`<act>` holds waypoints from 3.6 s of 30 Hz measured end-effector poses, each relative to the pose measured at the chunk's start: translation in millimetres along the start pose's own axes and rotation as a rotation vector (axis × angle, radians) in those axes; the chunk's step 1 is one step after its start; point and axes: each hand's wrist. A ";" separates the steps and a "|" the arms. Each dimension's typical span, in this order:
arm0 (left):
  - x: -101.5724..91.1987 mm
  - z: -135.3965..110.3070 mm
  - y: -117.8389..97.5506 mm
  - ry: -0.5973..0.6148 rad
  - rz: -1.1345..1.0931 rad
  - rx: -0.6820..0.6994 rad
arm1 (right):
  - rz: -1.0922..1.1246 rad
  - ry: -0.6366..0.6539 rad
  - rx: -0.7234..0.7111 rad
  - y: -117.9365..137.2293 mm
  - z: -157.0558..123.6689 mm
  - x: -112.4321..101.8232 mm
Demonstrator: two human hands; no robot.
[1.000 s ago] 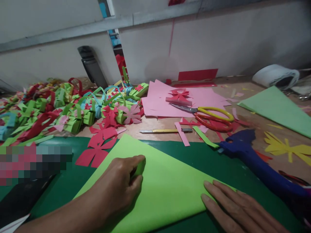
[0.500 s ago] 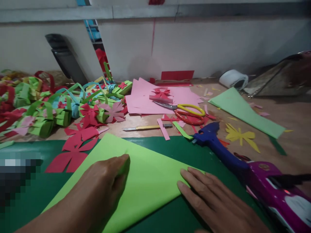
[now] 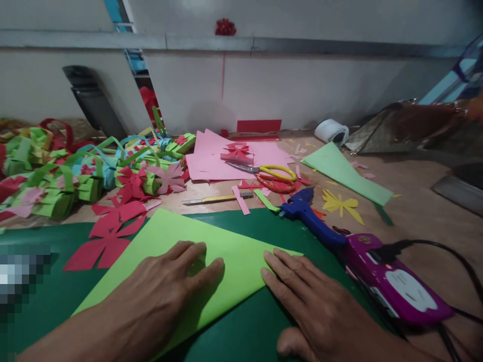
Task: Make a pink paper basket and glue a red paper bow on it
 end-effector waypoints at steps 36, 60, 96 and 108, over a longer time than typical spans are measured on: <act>3.8 -7.5 -39.5 0.115 -0.105 -0.023 | 0.101 0.419 0.085 24.9 13.6 -23.5; 40.9 -101.9 -73.0 0.066 0.022 -0.254 | -0.100 -0.157 -0.160 12.3 5.2 8.9; 29.2 -45.4 -42.0 0.037 -0.202 0.083 | -0.029 0.186 -0.318 -3.5 32.3 -13.9; 21.6 -43.6 -46.7 0.020 -0.143 0.085 | -0.209 0.070 -0.176 -58.9 -1.1 -18.3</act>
Point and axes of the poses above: each hand's wrist, its own z-axis towards the middle knuckle, its own x-axis out of the palm, y = z × x, and after that the axes turned 14 degrees about x, right-handed
